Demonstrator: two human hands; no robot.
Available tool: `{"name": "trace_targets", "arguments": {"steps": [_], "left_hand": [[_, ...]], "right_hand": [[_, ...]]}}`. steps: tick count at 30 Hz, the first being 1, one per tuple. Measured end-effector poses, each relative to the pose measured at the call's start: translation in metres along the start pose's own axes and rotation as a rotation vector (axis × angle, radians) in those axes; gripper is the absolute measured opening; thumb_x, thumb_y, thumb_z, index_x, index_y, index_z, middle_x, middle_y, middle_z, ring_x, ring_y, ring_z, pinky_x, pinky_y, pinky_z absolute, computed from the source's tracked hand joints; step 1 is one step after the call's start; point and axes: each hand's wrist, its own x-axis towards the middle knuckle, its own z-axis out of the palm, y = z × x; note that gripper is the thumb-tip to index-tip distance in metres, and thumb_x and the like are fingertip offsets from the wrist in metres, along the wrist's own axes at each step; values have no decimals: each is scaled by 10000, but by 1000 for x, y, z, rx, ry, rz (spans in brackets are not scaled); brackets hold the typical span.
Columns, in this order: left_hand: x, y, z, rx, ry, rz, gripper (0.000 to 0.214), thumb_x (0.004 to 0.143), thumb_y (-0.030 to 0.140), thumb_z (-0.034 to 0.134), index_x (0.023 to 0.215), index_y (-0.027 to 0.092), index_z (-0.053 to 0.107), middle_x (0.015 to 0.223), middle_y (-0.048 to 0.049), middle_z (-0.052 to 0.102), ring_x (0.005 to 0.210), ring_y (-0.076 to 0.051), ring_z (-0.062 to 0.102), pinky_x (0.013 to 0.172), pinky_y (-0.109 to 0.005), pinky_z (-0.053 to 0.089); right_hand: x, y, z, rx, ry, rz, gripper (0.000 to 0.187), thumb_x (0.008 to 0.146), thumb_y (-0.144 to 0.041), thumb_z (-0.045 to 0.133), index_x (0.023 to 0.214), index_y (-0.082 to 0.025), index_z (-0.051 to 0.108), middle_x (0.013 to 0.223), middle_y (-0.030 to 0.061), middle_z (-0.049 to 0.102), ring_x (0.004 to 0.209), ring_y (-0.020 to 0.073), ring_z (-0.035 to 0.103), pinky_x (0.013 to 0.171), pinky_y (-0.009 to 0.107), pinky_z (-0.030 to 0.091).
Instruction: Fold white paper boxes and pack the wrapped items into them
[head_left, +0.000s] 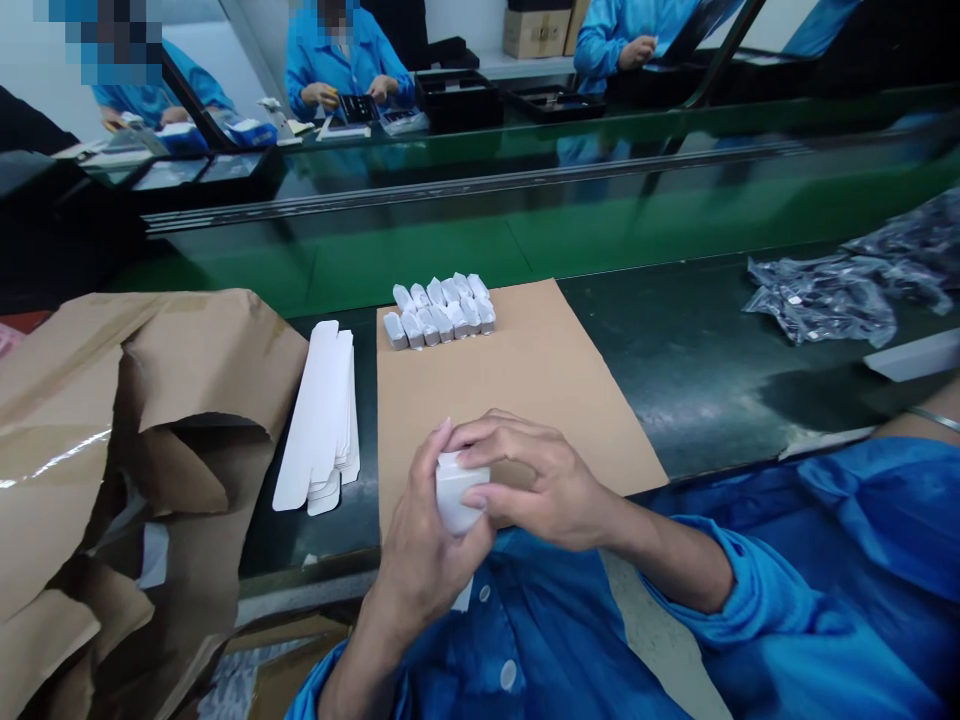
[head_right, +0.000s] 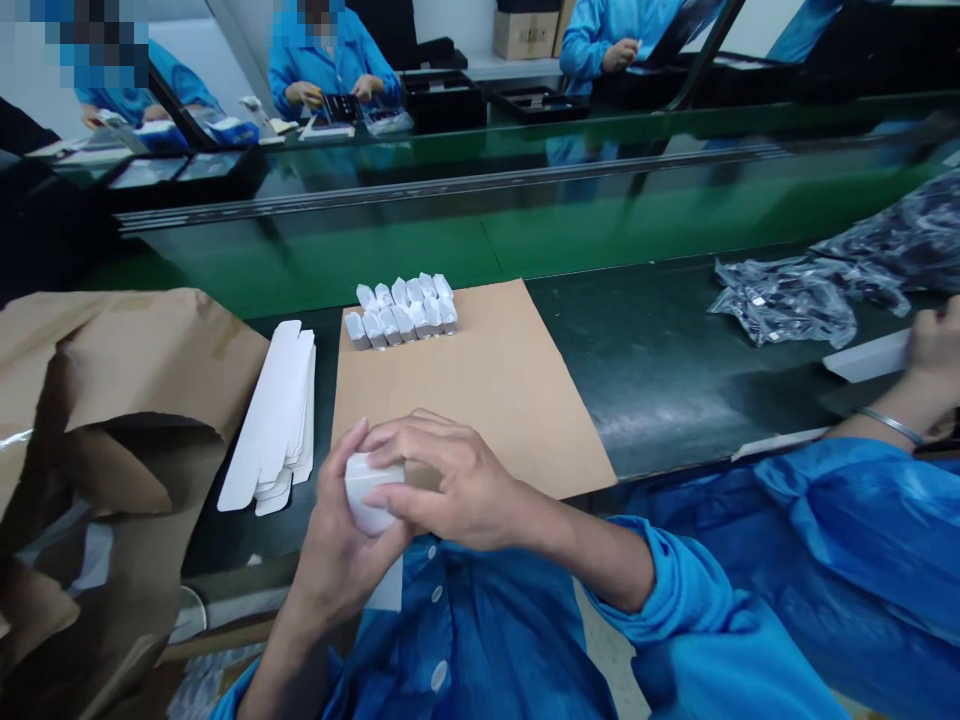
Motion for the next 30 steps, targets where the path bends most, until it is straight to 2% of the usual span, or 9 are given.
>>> {"name": "trace_targets", "arguments": {"steps": [3, 5, 9, 15, 19, 24, 30], "left_hand": [[2, -1, -2, 15, -91, 3, 783, 841, 232, 614, 1491, 251, 176, 1433, -161, 469, 1273, -267, 543, 961, -399, 536], [2, -1, -2, 20, -97, -20, 788, 848, 232, 606, 1495, 249, 157, 1450, -167, 454, 1292, -273, 526, 977, -417, 527], [-1, -5, -1, 4, -115, -63, 797, 842, 217, 602, 1503, 246, 157, 1476, -177, 423, 1315, -294, 501, 968, -447, 534], [-3, -9, 5, -85, -132, -120, 758, 840, 198, 586, 1495, 224, 205, 1461, -177, 448, 1314, -288, 504, 985, -458, 530], [5, -4, 0, -59, -121, -102, 771, 846, 226, 592, 1502, 218, 188, 1482, -178, 423, 1324, -298, 490, 987, -457, 525], [12, 1, -6, -116, -44, -54, 871, 789, 243, 668, 1511, 249, 181, 1520, -136, 378, 1350, -296, 457, 997, -409, 519], [12, -1, -4, -129, -107, -106, 841, 808, 223, 632, 1511, 237, 171, 1481, -148, 424, 1313, -292, 498, 981, -418, 527]], "right_hand": [[-5, 5, 5, -48, 45, 10, 151, 846, -184, 665, 989, -171, 621, 1051, 104, 690, 961, 189, 645, 845, 361, 536], [-8, 6, 9, -32, 66, 51, 225, 846, -188, 666, 1065, -174, 615, 1073, 100, 687, 1005, 193, 644, 879, 364, 531], [-13, 8, 18, -56, 173, -29, 192, 871, -195, 619, 1063, -191, 617, 1070, 102, 697, 990, 197, 650, 869, 383, 534], [-14, 17, 21, -117, 164, -59, 143, 845, -211, 599, 987, -200, 600, 1016, 104, 692, 920, 202, 654, 806, 384, 546], [-8, 15, 21, -92, 132, -15, 196, 848, -233, 608, 1041, -197, 608, 1037, 96, 693, 935, 198, 645, 832, 369, 535], [-5, 15, 29, -73, 217, -60, 245, 856, -193, 596, 1100, -206, 620, 1100, 88, 690, 1028, 206, 637, 891, 395, 509], [-6, 22, 32, -78, 207, -24, 243, 837, -219, 605, 1080, -217, 624, 1066, 83, 668, 967, 206, 627, 840, 405, 519]]}}
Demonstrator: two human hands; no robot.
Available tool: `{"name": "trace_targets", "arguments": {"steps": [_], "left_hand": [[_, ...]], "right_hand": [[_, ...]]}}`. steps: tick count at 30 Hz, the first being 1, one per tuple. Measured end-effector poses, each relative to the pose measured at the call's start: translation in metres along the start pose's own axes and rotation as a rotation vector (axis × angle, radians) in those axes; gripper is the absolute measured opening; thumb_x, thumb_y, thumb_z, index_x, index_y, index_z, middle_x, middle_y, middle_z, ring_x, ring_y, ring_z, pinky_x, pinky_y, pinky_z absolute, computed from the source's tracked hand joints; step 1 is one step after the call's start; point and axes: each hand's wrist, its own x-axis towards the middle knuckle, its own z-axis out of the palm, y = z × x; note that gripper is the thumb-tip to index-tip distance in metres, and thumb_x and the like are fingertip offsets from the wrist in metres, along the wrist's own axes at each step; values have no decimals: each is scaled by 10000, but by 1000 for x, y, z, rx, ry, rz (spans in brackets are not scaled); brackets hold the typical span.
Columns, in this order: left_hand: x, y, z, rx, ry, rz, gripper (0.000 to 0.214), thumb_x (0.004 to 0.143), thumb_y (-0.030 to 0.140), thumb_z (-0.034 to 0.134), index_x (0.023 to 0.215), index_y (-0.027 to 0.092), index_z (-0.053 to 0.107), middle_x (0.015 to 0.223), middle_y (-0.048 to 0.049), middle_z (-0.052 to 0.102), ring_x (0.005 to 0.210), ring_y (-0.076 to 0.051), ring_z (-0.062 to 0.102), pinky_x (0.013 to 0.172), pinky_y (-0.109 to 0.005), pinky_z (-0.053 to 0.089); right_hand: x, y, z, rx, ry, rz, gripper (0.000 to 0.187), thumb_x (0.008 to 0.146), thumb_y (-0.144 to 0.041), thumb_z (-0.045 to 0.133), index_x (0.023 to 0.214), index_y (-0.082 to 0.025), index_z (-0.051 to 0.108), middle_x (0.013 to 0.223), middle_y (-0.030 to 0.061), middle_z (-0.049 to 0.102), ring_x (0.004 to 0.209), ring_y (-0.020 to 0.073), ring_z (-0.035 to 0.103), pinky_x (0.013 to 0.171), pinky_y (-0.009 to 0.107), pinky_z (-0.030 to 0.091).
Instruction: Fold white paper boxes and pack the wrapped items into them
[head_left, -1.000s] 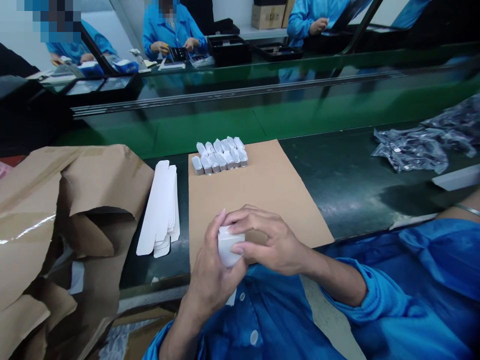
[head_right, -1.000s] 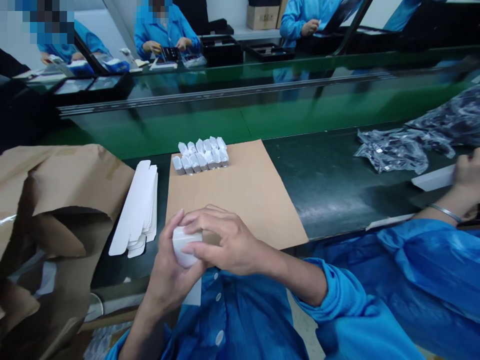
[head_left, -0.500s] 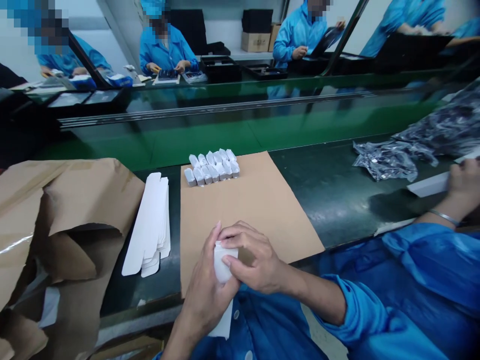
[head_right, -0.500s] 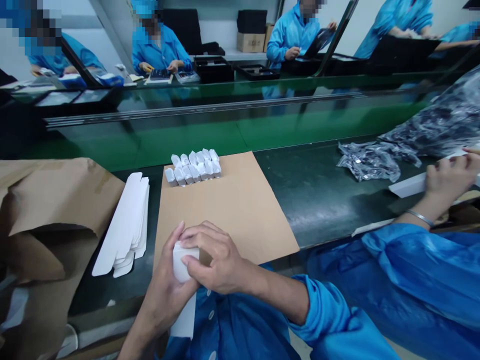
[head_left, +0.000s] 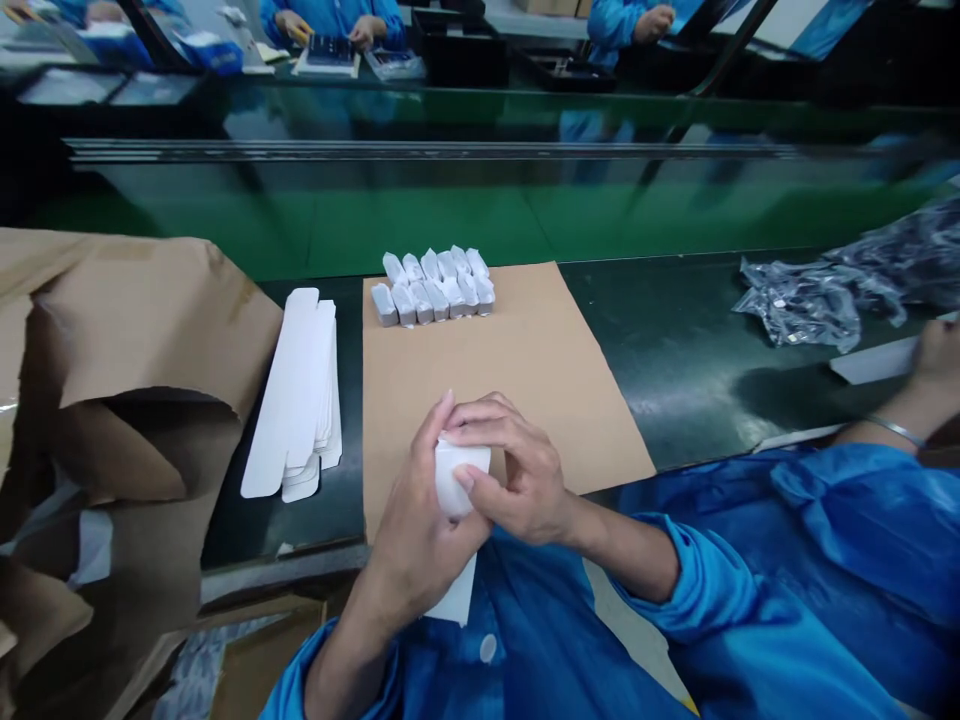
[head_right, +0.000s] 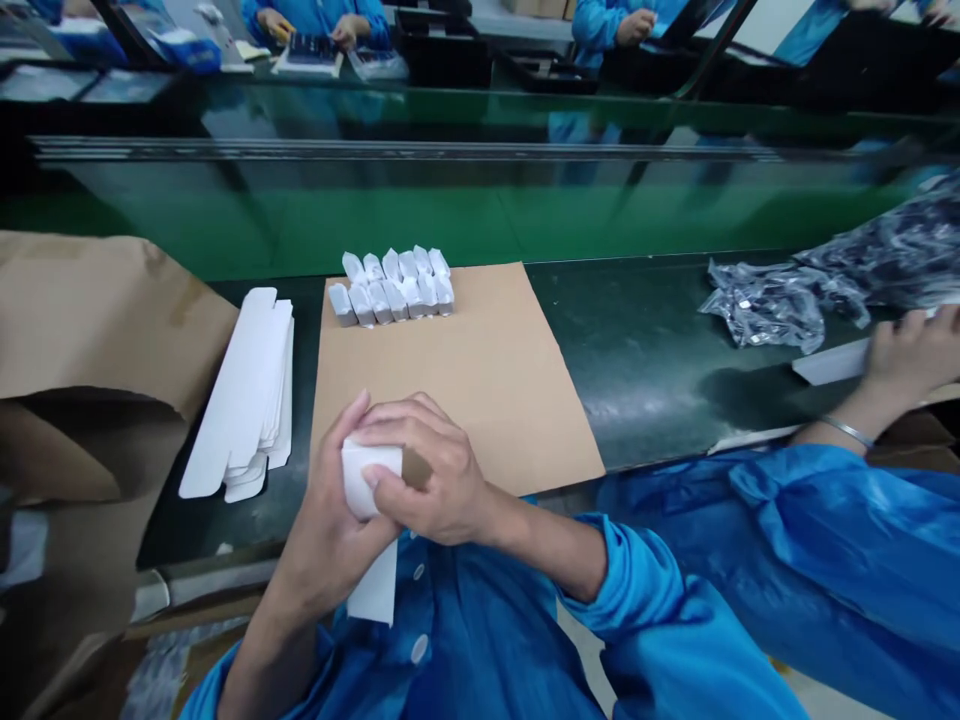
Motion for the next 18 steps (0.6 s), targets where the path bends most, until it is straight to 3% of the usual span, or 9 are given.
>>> {"name": "trace_targets", "arguments": {"steps": [6, 9, 12, 14, 16, 18], "left_hand": [[-1, 2, -5, -1, 52, 68, 854, 820, 264, 631, 1524, 235, 148, 1475, -148, 422, 1302, -290, 505, 964, -404, 535], [-1, -1, -4, -36, 74, 29, 853, 811, 314, 664, 1516, 233, 191, 1482, -152, 412, 1275, -296, 527, 961, -411, 536], [4, -6, -1, -144, 178, -130, 903, 765, 373, 729, 1499, 203, 232, 1364, -177, 525, 1070, -290, 655, 842, -415, 587], [10, -9, 1, -285, 298, -221, 943, 774, 404, 727, 1510, 210, 170, 1160, -135, 643, 882, -250, 706, 746, -401, 607], [15, -14, 0, -377, 414, -231, 901, 840, 427, 654, 1519, 243, 92, 1088, -101, 665, 862, -238, 713, 738, -400, 608], [17, -20, -5, -298, 506, -158, 801, 913, 433, 543, 1524, 272, 52, 1289, -144, 581, 1107, -271, 650, 876, -443, 569]], "right_hand": [[5, -7, 2, 48, -23, 3, 254, 857, -210, 601, 1103, -206, 662, 1092, 83, 640, 1002, 205, 591, 876, 395, 502], [4, -2, -3, 127, -89, 29, 305, 845, -207, 632, 1149, -214, 648, 1138, 79, 631, 1052, 205, 581, 925, 395, 480], [-5, 1, -11, 287, -116, 267, 712, 821, -347, 714, 1449, -282, 384, 1399, 93, 503, 1227, 233, 514, 1000, 418, 454], [-14, 1, -15, 321, -160, 486, 899, 787, -415, 751, 1516, -296, 239, 1476, 108, 428, 1277, 248, 487, 1015, 421, 449], [-22, 1, -19, 285, -326, 657, 816, 794, -394, 745, 1486, -269, 330, 1361, 100, 549, 1163, 235, 573, 944, 384, 487], [-23, 4, -25, 220, -503, 735, 652, 810, -348, 724, 1399, -232, 471, 1181, 65, 657, 1005, 204, 633, 837, 319, 512]]}}
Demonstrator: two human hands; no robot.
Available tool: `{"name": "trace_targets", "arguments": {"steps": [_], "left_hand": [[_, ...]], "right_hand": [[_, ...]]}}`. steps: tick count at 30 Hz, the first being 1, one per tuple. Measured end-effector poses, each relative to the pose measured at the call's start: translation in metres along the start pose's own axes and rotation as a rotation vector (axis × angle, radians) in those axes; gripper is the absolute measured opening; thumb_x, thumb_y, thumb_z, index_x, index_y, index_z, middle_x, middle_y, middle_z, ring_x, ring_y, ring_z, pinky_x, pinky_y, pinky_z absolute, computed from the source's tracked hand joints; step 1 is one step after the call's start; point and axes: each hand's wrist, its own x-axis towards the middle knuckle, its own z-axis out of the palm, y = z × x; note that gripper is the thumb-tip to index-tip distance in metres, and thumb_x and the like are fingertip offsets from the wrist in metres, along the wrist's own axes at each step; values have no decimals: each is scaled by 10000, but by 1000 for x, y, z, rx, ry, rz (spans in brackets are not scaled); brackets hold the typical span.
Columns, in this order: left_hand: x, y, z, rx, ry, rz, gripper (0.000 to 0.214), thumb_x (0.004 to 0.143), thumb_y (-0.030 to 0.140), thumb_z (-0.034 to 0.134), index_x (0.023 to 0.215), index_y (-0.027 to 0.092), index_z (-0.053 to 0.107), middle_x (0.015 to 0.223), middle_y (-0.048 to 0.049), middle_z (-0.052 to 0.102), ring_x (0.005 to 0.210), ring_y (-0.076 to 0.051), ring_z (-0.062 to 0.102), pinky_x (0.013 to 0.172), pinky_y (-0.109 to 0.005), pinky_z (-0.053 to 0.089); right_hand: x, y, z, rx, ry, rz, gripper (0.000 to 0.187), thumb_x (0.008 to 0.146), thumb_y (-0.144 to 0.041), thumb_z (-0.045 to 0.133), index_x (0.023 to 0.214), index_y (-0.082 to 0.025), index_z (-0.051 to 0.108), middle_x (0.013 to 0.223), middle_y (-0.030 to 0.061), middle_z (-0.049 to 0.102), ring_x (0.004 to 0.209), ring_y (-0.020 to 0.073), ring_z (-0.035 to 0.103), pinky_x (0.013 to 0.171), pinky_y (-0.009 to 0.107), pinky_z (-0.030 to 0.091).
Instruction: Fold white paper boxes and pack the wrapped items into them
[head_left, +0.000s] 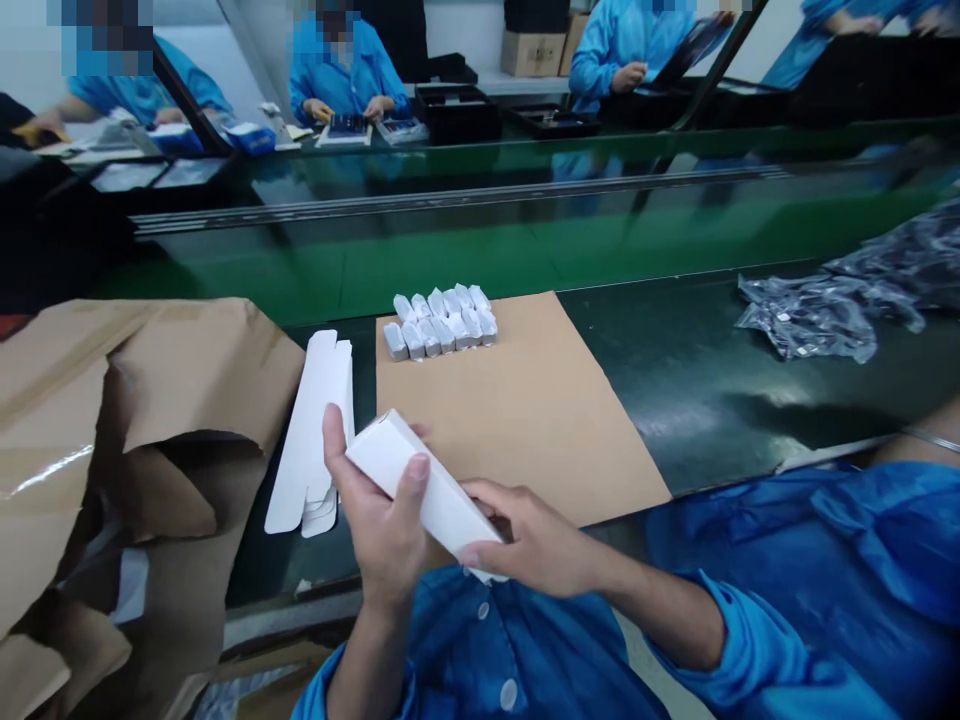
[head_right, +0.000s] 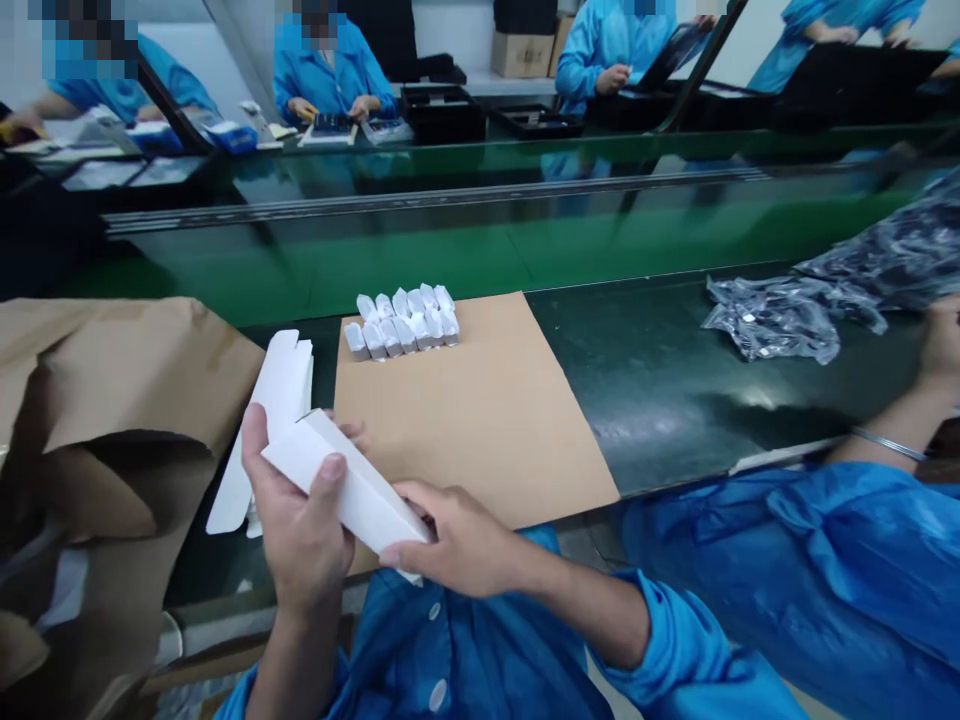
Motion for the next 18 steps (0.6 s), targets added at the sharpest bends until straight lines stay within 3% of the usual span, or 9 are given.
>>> {"name": "trace_targets", "arguments": {"steps": [1, 3, 5, 7, 8, 10, 13, 15, 18], "left_hand": [[2, -2, -4, 95, 10, 101, 791, 920, 438, 527, 1527, 279, 46, 1416, -162, 482, 1247, -292, 560, 967, -478, 516], [5, -8, -13, 377, -131, 377, 857, 880, 456, 589, 1532, 288, 59, 1550, -158, 315, 1413, -329, 359, 1105, -546, 368], [6, -15, -17, 662, -425, 670, 900, 821, 422, 677, 1527, 289, 135, 1536, -141, 362, 1420, -350, 337, 1139, -579, 300], [6, -24, -13, 877, -678, 820, 757, 839, 311, 658, 1491, 247, 279, 1399, -133, 543, 1291, -327, 512, 1078, -519, 407], [6, -29, -10, 961, -731, 826, 659, 858, 249, 619, 1459, 219, 350, 1304, -126, 620, 1181, -299, 599, 1004, -461, 479], [7, -38, -3, 1082, -744, 765, 541, 877, 180, 553, 1405, 167, 435, 1178, -116, 688, 986, -249, 680, 835, -361, 551], [9, -46, 2, 1149, -720, 660, 513, 882, 185, 525, 1388, 142, 460, 1194, -119, 681, 955, -233, 683, 757, -325, 558], [10, -48, -2, 1150, -708, 610, 535, 878, 193, 526, 1404, 147, 445, 1191, -117, 679, 978, -236, 678, 760, -327, 559], [10, -52, -14, 1142, -664, 522, 542, 900, 243, 518, 1428, 168, 421, 1165, -113, 684, 981, -241, 678, 753, -332, 559]], "right_hand": [[1, 0, -7, -49, -34, 23, 584, 813, -334, 716, 1351, -210, 524, 1131, 53, 675, 963, 193, 639, 798, 290, 509], [9, -2, -26, -139, -126, 29, 513, 802, -327, 724, 1271, -167, 591, 1109, 47, 683, 941, 177, 639, 764, 245, 497], [23, -8, -50, -275, -321, -5, 442, 796, -332, 733, 1187, -146, 649, 1035, 28, 706, 860, 149, 649, 710, 208, 491], [44, -15, -76, -490, -408, -60, 314, 812, -341, 719, 1076, -171, 706, 913, -11, 723, 757, 123, 648, 657, 187, 483], [57, -19, -89, -602, -357, -80, 260, 843, -340, 686, 1048, -184, 717, 895, -14, 725, 754, 125, 650, 664, 192, 484], [85, -24, -112, -764, -111, -88, 250, 919, -293, 576, 1110, -182, 691, 988, 31, 722, 875, 169, 657, 755, 241, 492], [121, -20, -136, -869, 226, -64, 419, 917, -163, 503, 1335, -143, 527, 1299, 148, 593, 1197, 276, 538, 960, 383, 434], [130, -10, -138, -931, 338, -59, 524, 879, -140, 536, 1397, -135, 451, 1390, 182, 507, 1295, 311, 450, 1034, 448, 377], [114, 8, -126, -1000, 362, -64, 539, 881, -167, 531, 1410, -131, 432, 1342, 189, 541, 1261, 311, 483, 1027, 466, 385]]}}
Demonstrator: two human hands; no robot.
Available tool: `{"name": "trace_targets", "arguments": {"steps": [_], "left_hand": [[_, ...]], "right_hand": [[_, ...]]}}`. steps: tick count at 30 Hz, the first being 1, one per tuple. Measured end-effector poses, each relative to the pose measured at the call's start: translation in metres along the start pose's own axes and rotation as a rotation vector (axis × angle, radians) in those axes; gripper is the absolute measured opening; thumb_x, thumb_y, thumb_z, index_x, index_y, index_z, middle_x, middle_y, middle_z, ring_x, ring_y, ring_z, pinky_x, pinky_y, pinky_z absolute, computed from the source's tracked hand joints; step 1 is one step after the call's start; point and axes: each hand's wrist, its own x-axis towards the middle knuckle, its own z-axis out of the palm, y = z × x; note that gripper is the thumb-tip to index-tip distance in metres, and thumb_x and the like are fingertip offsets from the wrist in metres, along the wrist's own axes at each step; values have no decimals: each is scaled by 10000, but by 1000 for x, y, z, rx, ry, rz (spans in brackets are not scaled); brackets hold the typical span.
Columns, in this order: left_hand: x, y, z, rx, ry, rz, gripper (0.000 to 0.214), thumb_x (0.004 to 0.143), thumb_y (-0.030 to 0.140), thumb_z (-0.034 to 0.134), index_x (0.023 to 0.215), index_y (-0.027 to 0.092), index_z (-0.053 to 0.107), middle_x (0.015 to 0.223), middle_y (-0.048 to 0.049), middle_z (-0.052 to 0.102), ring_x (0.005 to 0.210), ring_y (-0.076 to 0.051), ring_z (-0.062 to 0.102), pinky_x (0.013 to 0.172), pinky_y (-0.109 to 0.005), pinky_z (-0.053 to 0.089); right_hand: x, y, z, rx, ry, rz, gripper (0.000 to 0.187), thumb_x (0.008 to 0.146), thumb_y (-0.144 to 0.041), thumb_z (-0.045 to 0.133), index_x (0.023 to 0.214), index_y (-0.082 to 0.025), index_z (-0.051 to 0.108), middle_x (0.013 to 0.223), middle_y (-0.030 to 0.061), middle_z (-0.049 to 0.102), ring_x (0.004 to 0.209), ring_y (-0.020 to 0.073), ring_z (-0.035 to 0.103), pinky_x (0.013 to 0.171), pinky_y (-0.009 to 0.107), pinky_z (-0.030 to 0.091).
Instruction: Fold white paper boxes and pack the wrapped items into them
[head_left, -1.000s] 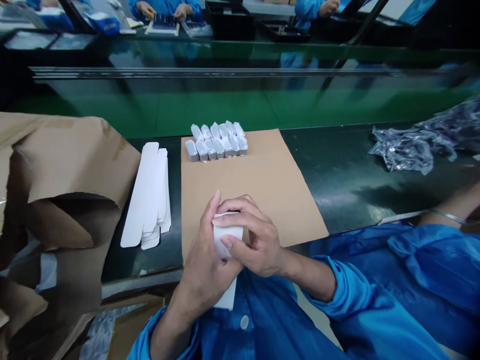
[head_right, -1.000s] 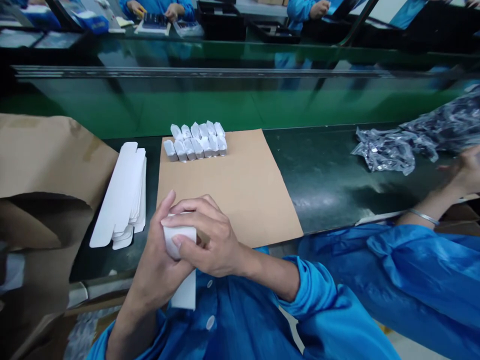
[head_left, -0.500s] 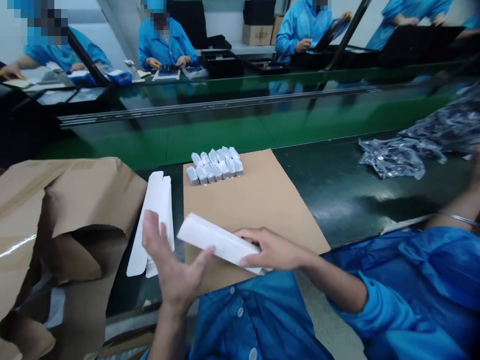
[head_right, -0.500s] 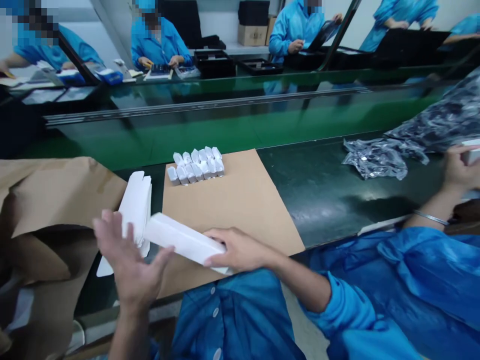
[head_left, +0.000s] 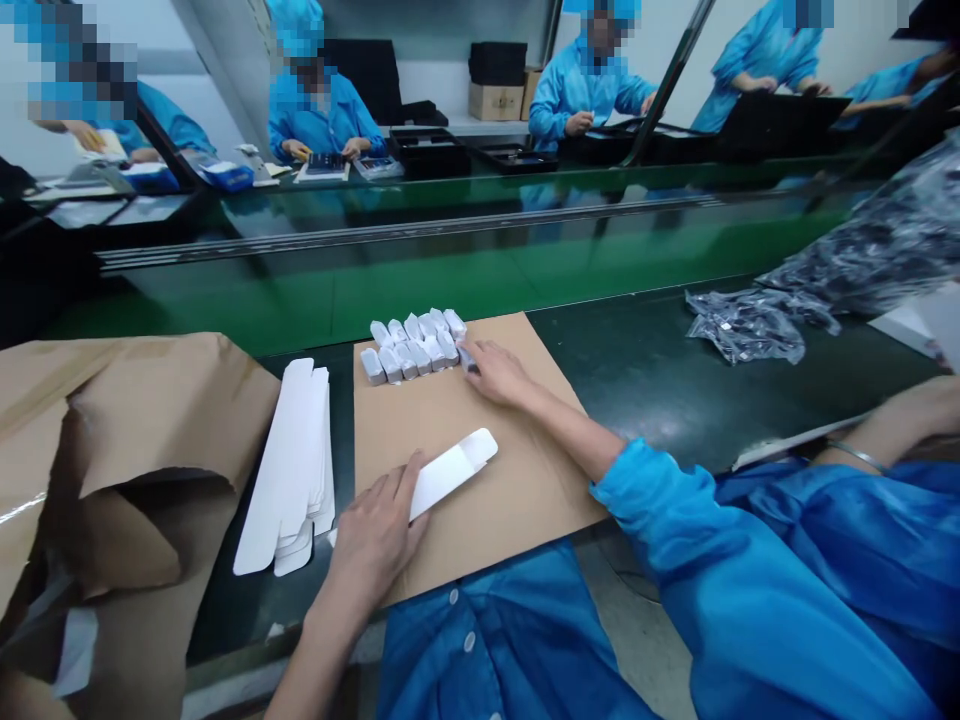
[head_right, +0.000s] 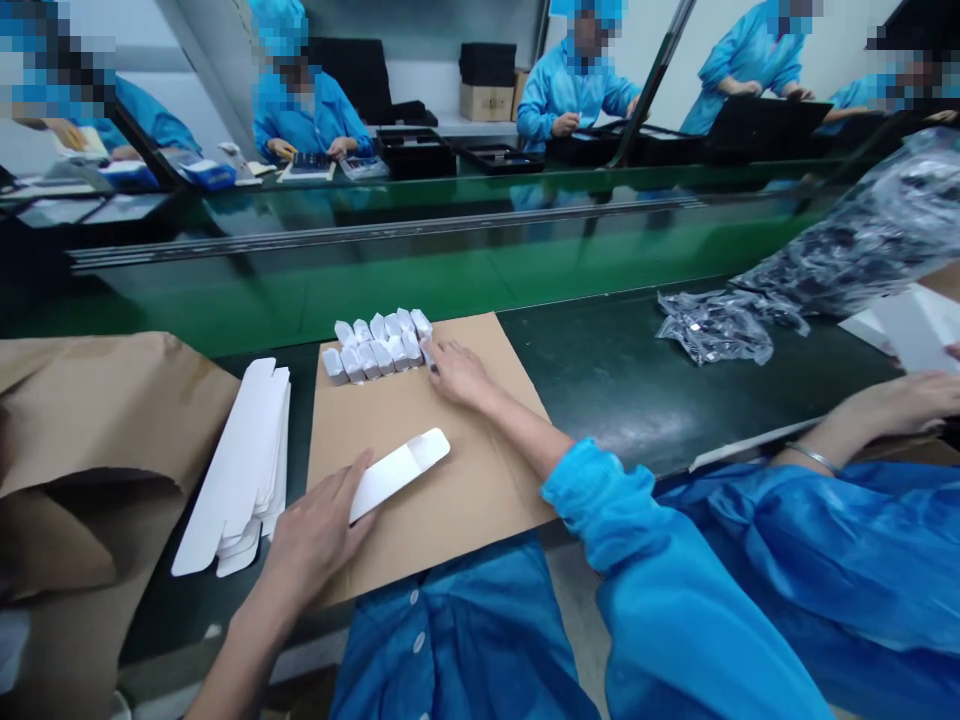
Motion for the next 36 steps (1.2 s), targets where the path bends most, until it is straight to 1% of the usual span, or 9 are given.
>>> {"name": "trace_targets", "arguments": {"steps": [6, 12, 15, 18, 24, 26, 29, 32, 36], "left_hand": [[-12, -12, 1, -59, -18, -172, 531, 938, 356, 477, 1439, 197, 407, 1244, -98, 659, 982, -247, 684, 740, -341, 561], [-12, -8, -17, -75, -65, -328, 568, 947, 436, 434, 1459, 201, 364, 1307, -78, 632, 1015, -267, 679, 717, -356, 556], [-19, -10, -26, -79, -18, -392, 570, 945, 437, 442, 1460, 206, 363, 1315, -80, 628, 1050, -268, 669, 721, -339, 549], [-26, -16, -30, -105, 37, -402, 582, 931, 455, 456, 1455, 215, 371, 1312, -100, 630, 1037, -281, 679, 697, -344, 556], [-16, -15, -27, -275, -36, -315, 592, 894, 487, 490, 1409, 203, 423, 1289, -98, 647, 1032, -301, 689, 760, -389, 577], [-11, -7, -26, -336, -50, -248, 593, 882, 475, 507, 1399, 196, 432, 1307, -88, 637, 1077, -291, 673, 814, -384, 573], [-12, 1, -25, -402, -35, -178, 605, 876, 471, 527, 1405, 200, 417, 1320, -72, 630, 1107, -258, 663, 862, -352, 564], [-21, 2, -23, -389, 20, -128, 606, 871, 461, 551, 1405, 212, 410, 1295, -69, 648, 1078, -247, 679, 856, -341, 568], [-34, 0, -24, -381, 78, -9, 588, 879, 432, 564, 1404, 228, 398, 1270, -64, 665, 1033, -229, 698, 862, -322, 566]], "right_hand": [[-62, 15, -15, -10, -169, -111, 606, 834, -109, 532, 1419, -242, 445, 1169, 47, 689, 1030, 212, 642, 878, 326, 487], [-42, 12, -13, 223, -236, -326, 437, 792, -45, 562, 1150, -272, 665, 1447, 24, 501, 1309, 255, 433, 1051, 422, 361], [-34, 8, -6, 411, -241, -231, 213, 706, -152, 736, 910, -182, 683, 1080, 71, 696, 1092, 257, 577, 937, 395, 450], [-44, 8, -7, 506, -189, -120, 228, 817, -310, 667, 946, -131, 610, 844, 60, 682, 790, 190, 643, 695, 314, 523], [-90, -21, -12, 689, 19, -10, 294, 949, -369, 470, 1136, -141, 475, 949, 94, 669, 770, 164, 676, 644, 303, 567], [-101, -34, -15, 547, 321, -94, 256, 921, -287, 536, 1155, -186, 505, 1077, 103, 641, 955, 194, 654, 785, 353, 564], [-112, -45, -17, 33, 660, -475, 224, 899, -149, 549, 1103, -230, 591, 1116, 101, 627, 1040, 218, 606, 841, 381, 541], [-114, -46, -17, -348, 589, -693, 199, 909, -114, 527, 1057, -216, 612, 996, 95, 645, 885, 196, 610, 692, 318, 547], [-115, -44, -20, -431, 545, -623, 209, 921, -95, 495, 1079, -187, 596, 987, 112, 645, 805, 184, 594, 619, 299, 524]]}}
